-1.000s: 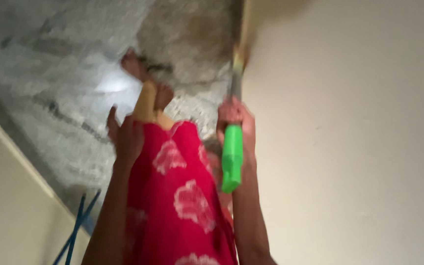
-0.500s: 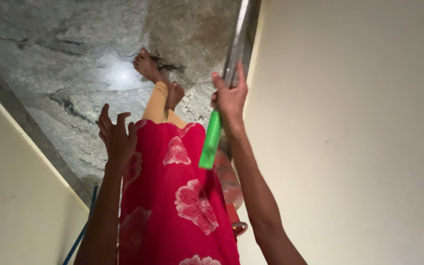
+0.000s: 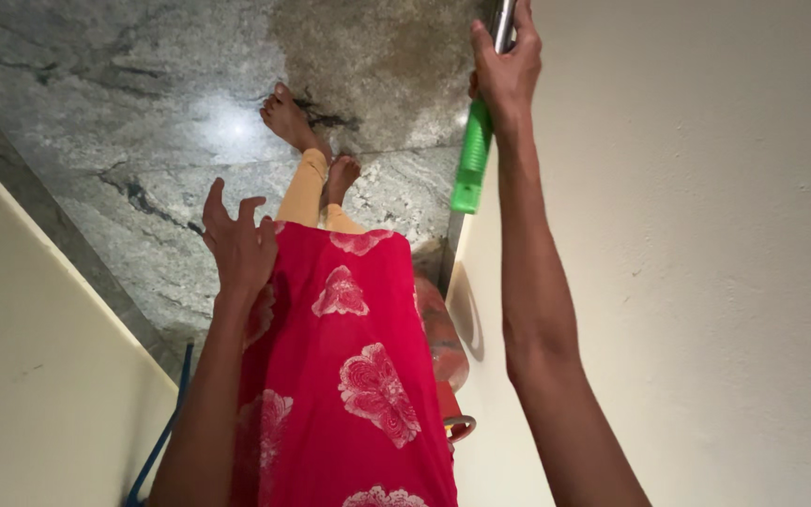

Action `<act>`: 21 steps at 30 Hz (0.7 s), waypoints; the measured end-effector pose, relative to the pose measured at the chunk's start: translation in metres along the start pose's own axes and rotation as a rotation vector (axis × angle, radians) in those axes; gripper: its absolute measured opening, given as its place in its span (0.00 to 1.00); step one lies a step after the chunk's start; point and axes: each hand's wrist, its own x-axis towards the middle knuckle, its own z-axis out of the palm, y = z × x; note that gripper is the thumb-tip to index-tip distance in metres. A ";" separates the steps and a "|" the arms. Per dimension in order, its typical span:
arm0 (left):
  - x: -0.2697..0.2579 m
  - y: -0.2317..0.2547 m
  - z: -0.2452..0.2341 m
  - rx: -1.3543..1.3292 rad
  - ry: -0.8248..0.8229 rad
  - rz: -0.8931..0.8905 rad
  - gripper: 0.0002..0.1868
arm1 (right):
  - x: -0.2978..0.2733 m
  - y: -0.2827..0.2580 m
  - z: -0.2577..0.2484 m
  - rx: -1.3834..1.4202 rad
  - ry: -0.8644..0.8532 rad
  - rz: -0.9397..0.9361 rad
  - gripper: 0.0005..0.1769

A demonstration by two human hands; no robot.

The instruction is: The person sweeps the floor in a narrow space and under furniture using a broom.

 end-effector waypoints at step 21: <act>-0.009 -0.017 0.003 -0.008 -0.007 -0.048 0.18 | 0.007 0.014 0.008 0.163 -0.281 0.065 0.30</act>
